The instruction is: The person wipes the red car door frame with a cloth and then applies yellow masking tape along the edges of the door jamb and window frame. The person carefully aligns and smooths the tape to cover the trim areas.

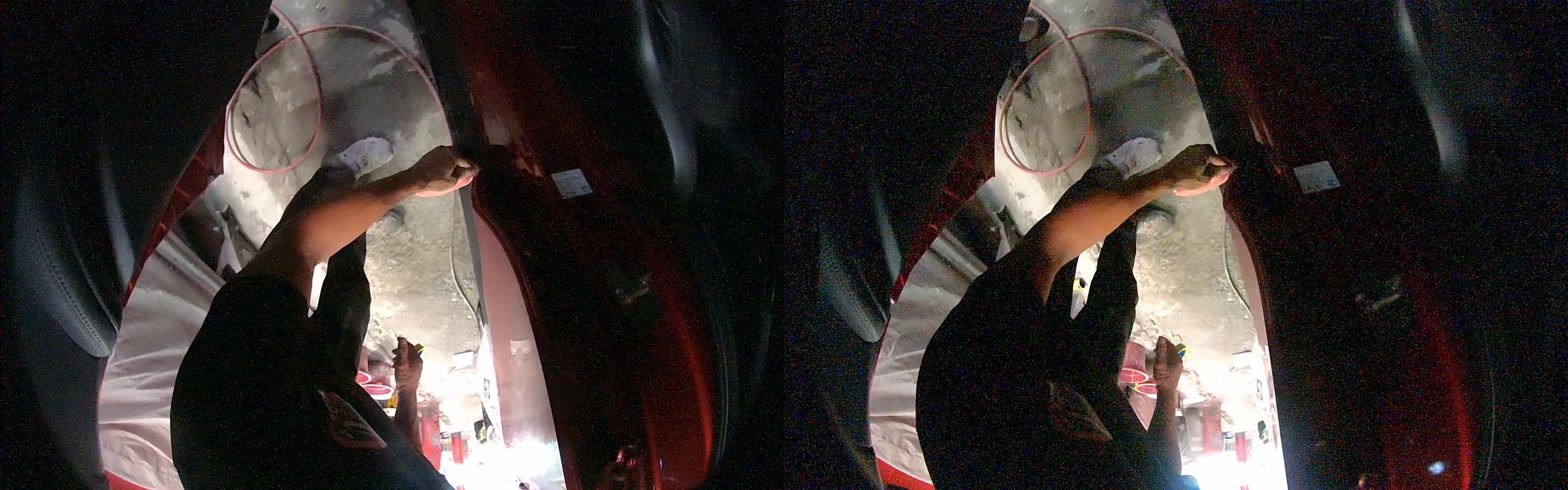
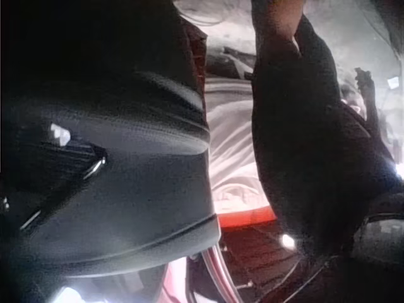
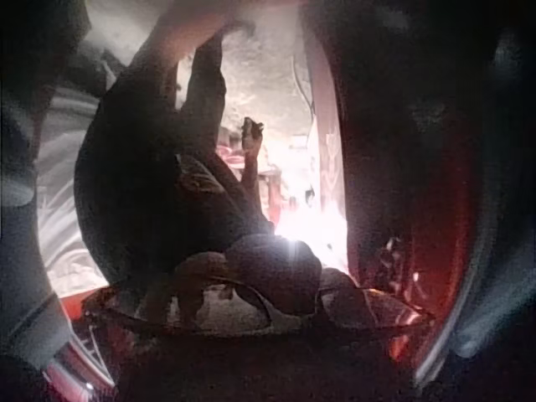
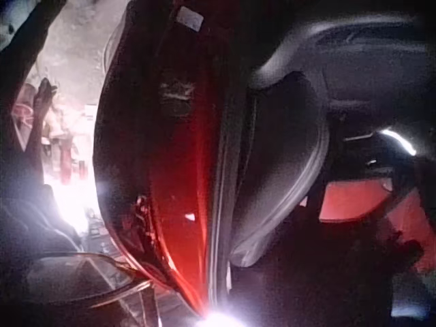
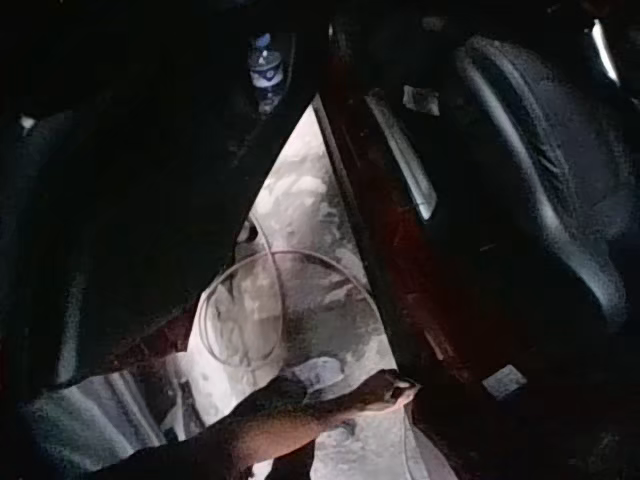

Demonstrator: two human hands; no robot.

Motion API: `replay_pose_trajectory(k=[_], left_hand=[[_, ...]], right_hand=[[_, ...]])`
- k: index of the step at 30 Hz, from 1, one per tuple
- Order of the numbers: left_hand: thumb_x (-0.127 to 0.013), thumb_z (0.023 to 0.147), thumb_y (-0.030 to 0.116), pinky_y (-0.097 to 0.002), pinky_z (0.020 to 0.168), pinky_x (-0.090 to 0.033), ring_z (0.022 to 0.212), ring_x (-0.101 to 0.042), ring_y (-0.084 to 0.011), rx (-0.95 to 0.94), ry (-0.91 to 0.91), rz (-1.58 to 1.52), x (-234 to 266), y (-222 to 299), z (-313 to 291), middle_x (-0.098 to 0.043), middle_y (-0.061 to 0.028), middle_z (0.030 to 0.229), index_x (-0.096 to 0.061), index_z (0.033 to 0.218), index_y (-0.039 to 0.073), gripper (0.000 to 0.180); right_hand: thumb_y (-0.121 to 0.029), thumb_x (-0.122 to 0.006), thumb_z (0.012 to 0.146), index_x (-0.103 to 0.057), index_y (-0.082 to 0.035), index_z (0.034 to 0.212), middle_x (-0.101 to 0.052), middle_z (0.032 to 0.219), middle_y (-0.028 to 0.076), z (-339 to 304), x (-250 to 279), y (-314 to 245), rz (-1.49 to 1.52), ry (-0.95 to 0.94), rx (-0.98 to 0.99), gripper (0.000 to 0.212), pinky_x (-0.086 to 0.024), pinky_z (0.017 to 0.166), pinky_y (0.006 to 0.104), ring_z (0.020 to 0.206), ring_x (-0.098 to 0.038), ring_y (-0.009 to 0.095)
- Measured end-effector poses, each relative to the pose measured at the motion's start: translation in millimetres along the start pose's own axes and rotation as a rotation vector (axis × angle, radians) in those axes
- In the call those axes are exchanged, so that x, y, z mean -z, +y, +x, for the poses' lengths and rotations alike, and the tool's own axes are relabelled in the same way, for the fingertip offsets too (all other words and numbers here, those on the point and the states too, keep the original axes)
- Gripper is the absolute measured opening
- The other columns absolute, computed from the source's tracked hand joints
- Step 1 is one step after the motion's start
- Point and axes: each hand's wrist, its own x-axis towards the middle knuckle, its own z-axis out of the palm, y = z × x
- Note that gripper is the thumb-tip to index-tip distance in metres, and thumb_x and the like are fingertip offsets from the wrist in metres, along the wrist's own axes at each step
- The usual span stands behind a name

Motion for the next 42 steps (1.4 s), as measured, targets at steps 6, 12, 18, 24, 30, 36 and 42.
replay_pose_trajectory(k=[6, 12, 18, 24, 30, 36, 42], left_hand=[[-0.062, 0.084, 0.009, -0.045, 0.065, -0.046, 0.064, -0.061, -0.0293, -0.31, 0.099, -0.004, -1, 9, -5, -0.056, -0.0147, 0.065, -0.056, 0.071, 0.002, 0.016], [-0.062, 0.079, 0.003, -0.0446, 0.082, -0.052, 0.088, -0.065, -0.0341, -0.297, -0.097, 0.211, 28, 69, -39, -0.067, -0.0152, 0.092, -0.069, 0.1, 0.007, 0.022], [-0.062, 0.091, 0.028, -0.0444, 0.076, -0.049, 0.08, -0.062, -0.032, -0.293, -0.034, 0.426, 19, 185, -69, -0.067, -0.0081, 0.085, -0.066, 0.084, 0.01, 0.02], [-0.059, 0.092, 0.024, -0.0453, 0.07, -0.046, 0.072, -0.059, -0.0343, -0.249, 0.007, 0.275, 41, 287, -112, -0.061, -0.0144, 0.072, -0.062, 0.076, 0.006, 0.025], [-0.062, 0.09, 0.02, -0.0438, 0.074, -0.05, 0.084, -0.064, -0.0332, -0.346, 0.103, 0.149, 70, 424, -173, -0.068, -0.0128, 0.08, -0.07, 0.081, 0.005, 0.019], [-0.059, 0.092, 0.018, -0.0417, 0.08, -0.051, 0.087, -0.065, -0.0321, -0.72, 0.197, 0.233, 74, 539, -195, -0.07, -0.0136, 0.09, -0.072, 0.091, 0.004, 0.02], [-0.05, 0.089, 0.015, -0.0497, 0.078, -0.048, 0.082, -0.062, -0.0381, -0.876, 0.311, 0.208, 57, 610, -169, -0.065, -0.0193, 0.078, -0.063, 0.074, 0.002, 0.024]], right_hand=[[-0.054, -0.054, 0.097, -0.067, -0.002, 0.117, -0.062, 0.079, 0.004, -3, 6, -8, 0.069, -0.015, 0.032, 0.057, -0.045, 0.058, 0.0265, 0.064, -0.054, 0.01], [-0.055, -0.051, 0.098, -0.063, -0.001, 0.125, -0.065, 0.085, 0.008, -26, 7, -19, 0.124, -0.07, 0.027, 0.061, -0.047, 0.073, 0.0294, 0.077, -0.057, 0.015], [-0.055, -0.05, 0.098, -0.063, 0.0, 0.125, -0.065, 0.084, 0.008, -60, 19, -12, 0.16, 0.013, 0.102, 0.062, -0.047, 0.074, 0.0288, 0.077, -0.058, 0.015], [-0.054, -0.053, 0.098, -0.065, 0.002, 0.121, -0.066, 0.085, 0.009, -98, 18, -7, 0.227, 0.111, 0.175, 0.062, -0.048, 0.075, 0.0301, 0.081, -0.06, 0.016], [-0.056, -0.055, 0.095, -0.067, 0.001, 0.114, -0.065, 0.084, 0.01, -128, 26, -13, 0.226, 0.172, 0.266, 0.061, -0.046, 0.074, 0.0319, 0.081, -0.058, 0.02], [-0.061, -0.055, 0.092, -0.066, -0.001, 0.119, -0.071, 0.096, 0.02, -136, 30, -14, 0.12, 0.192, 0.24, 0.067, -0.049, 0.085, 0.0389, 0.096, -0.067, 0.033], [-0.057, -0.056, 0.094, -0.066, 0.002, 0.115, -0.071, 0.094, 0.017, -163, 45, -35, 0.286, 0.189, 0.309, 0.063, -0.049, 0.084, 0.0364, 0.093, -0.067, 0.027]])
